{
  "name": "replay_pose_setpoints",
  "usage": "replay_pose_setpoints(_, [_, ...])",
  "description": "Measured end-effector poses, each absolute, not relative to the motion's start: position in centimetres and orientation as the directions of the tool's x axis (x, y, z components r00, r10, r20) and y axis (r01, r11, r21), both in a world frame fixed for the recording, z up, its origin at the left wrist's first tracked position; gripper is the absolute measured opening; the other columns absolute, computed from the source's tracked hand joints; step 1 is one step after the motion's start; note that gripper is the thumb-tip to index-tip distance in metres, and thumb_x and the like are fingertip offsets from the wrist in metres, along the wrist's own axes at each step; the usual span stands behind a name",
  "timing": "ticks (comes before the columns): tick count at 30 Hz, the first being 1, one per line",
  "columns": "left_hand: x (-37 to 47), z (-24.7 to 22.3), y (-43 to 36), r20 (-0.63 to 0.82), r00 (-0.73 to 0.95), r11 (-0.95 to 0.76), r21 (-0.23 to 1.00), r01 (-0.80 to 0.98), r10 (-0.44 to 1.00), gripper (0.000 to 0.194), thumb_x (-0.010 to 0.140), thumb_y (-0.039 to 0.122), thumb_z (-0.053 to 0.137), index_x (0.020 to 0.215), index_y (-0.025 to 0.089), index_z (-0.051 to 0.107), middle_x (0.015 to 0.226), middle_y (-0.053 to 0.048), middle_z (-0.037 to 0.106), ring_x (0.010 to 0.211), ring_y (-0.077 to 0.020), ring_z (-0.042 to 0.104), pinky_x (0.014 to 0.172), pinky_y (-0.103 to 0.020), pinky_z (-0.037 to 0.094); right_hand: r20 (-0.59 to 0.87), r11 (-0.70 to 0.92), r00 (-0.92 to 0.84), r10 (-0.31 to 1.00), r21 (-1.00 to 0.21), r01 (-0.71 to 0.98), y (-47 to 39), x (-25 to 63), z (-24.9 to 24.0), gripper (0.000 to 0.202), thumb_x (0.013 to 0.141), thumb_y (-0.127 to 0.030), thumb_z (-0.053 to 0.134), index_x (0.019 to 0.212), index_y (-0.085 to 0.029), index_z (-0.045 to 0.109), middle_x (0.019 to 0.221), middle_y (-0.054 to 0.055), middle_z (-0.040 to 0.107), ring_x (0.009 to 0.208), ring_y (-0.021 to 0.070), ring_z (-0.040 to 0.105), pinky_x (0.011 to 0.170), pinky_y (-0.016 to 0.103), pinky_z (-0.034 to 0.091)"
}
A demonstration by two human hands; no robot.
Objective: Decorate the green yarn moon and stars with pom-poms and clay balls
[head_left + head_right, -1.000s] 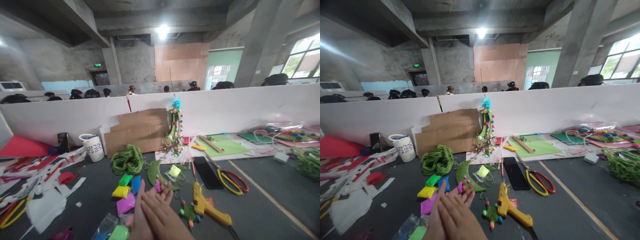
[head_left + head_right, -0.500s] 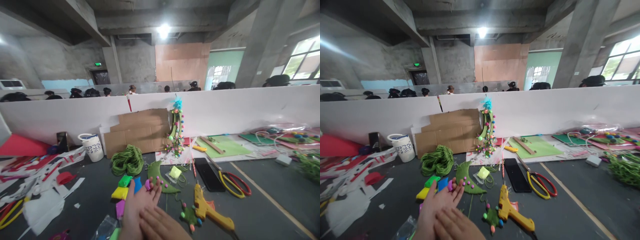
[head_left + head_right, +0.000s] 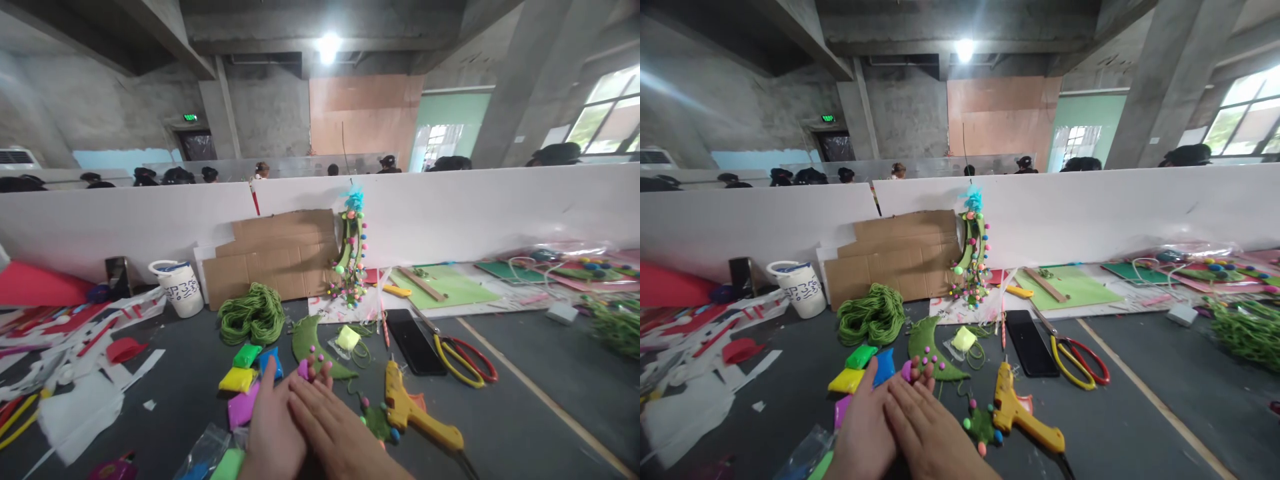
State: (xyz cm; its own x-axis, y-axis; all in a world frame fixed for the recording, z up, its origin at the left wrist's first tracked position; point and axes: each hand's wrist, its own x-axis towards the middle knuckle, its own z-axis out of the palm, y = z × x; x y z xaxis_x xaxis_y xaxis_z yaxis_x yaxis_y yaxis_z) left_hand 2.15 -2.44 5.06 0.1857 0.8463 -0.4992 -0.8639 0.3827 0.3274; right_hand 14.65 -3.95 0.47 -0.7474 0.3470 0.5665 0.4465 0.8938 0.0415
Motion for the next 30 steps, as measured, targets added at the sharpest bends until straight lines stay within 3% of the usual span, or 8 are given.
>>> replay_pose_setpoints(4, [2.3,5.2,-2.1,-0.457,0.170,0.351,0.346,-0.870,0.873,0.046,0.084,0.050,0.040,0.107,0.014,0.057,0.087,-0.013,0.067,0.093,-0.0264,0.064,0.088,-0.045,0.047,0.631,0.903,-0.728,0.267,0.099,0.417,-4.1,14.7,0.6,0.035,0.097,-0.020,0.035,0.130,-0.011,0.043,0.134,0.007,0.049,0.132,0.0163,0.028,0.108,0.028,0.027])
replay_pose_setpoints(6, [2.5,5.5,-2.2,-0.463,0.216,0.399,0.345,-0.849,0.860,0.046,0.083,0.048,0.043,0.106,0.010,0.057,0.089,-0.015,0.067,0.093,-0.0275,0.064,0.089,-0.046,0.046,0.596,0.899,-0.726,0.343,0.016,0.438,-4.2,14.7,0.9,0.041,0.096,-0.023,0.038,0.134,-0.010,0.037,0.139,0.008,0.043,0.134,0.0176,0.025,0.109,0.031,0.026])
replay_pose_setpoints(9, [2.5,6.2,-2.5,-0.474,0.237,0.419,0.326,-0.848,0.848,0.037,0.082,0.045,0.046,0.102,0.017,0.060,0.092,-0.013,0.068,0.094,-0.0279,0.064,0.088,-0.048,0.047,0.506,0.894,-0.751,0.425,-0.102,0.437,-4.1,15.0,1.5,0.075,0.087,-0.051,0.048,0.140,-0.003,0.024,0.145,0.018,0.026,0.135,0.0250,0.019,0.109,0.038,0.025])
replay_pose_setpoints(13, [2.3,6.3,-2.5,-0.474,0.219,0.396,0.316,-0.862,0.853,0.036,0.084,0.046,0.040,0.091,0.017,0.061,0.083,-0.011,0.068,0.087,-0.0266,0.066,0.084,-0.048,0.050,0.591,0.913,-0.739,0.323,0.012,0.409,-4.4,14.7,1.7,0.041,0.096,-0.021,0.038,0.135,-0.010,0.035,0.135,0.009,0.046,0.133,0.0168,0.027,0.108,0.030,0.029])
replay_pose_setpoints(18, [2.0,5.1,-2.6,-0.506,0.212,0.410,0.320,-0.854,0.836,0.031,0.084,0.043,0.046,0.084,0.014,0.060,0.074,-0.010,0.066,0.081,-0.0250,0.067,0.080,-0.045,0.052,0.516,0.896,-0.763,0.390,-0.024,0.442,-4.4,14.3,1.5,0.057,0.094,-0.036,0.041,0.138,-0.002,0.029,0.143,0.016,0.032,0.135,0.0236,0.022,0.108,0.035,0.028])
replay_pose_setpoints(22, [1.4,5.1,-2.8,-0.476,0.171,0.356,0.333,-0.873,0.863,0.037,0.087,0.043,0.037,0.086,0.013,0.060,0.073,-0.010,0.066,0.076,-0.0221,0.067,0.074,-0.040,0.054,0.598,0.915,-0.749,0.285,0.064,0.399,-4.7,14.1,0.9,0.039,0.097,-0.020,0.034,0.133,-0.007,0.037,0.135,0.010,0.048,0.133,0.0179,0.027,0.108,0.029,0.027])
replay_pose_setpoints(27, [2.0,6.0,-3.2,-0.529,0.167,0.382,0.327,-0.864,0.832,0.031,0.086,0.038,0.044,0.085,0.011,0.059,0.072,-0.009,0.066,0.070,-0.0211,0.066,0.075,-0.041,0.053,0.524,0.898,-0.758,0.389,-0.032,0.439,-4.7,14.5,1.5,0.055,0.094,-0.034,0.042,0.138,-0.003,0.030,0.144,0.015,0.032,0.135,0.0232,0.022,0.108,0.034,0.028])
replay_pose_setpoints(30, [2.2,6.3,-3.3,-0.497,0.165,0.360,0.329,-0.873,0.852,0.038,0.087,0.044,0.040,0.083,0.012,0.059,0.071,-0.009,0.066,0.069,-0.0205,0.066,0.074,-0.039,0.054,0.568,0.909,-0.749,0.340,0.007,0.417,-4.7,14.9,1.3,0.046,0.095,-0.026,0.040,0.135,-0.004,0.035,0.140,0.013,0.039,0.135,0.0198,0.020,0.109,0.031,0.025])
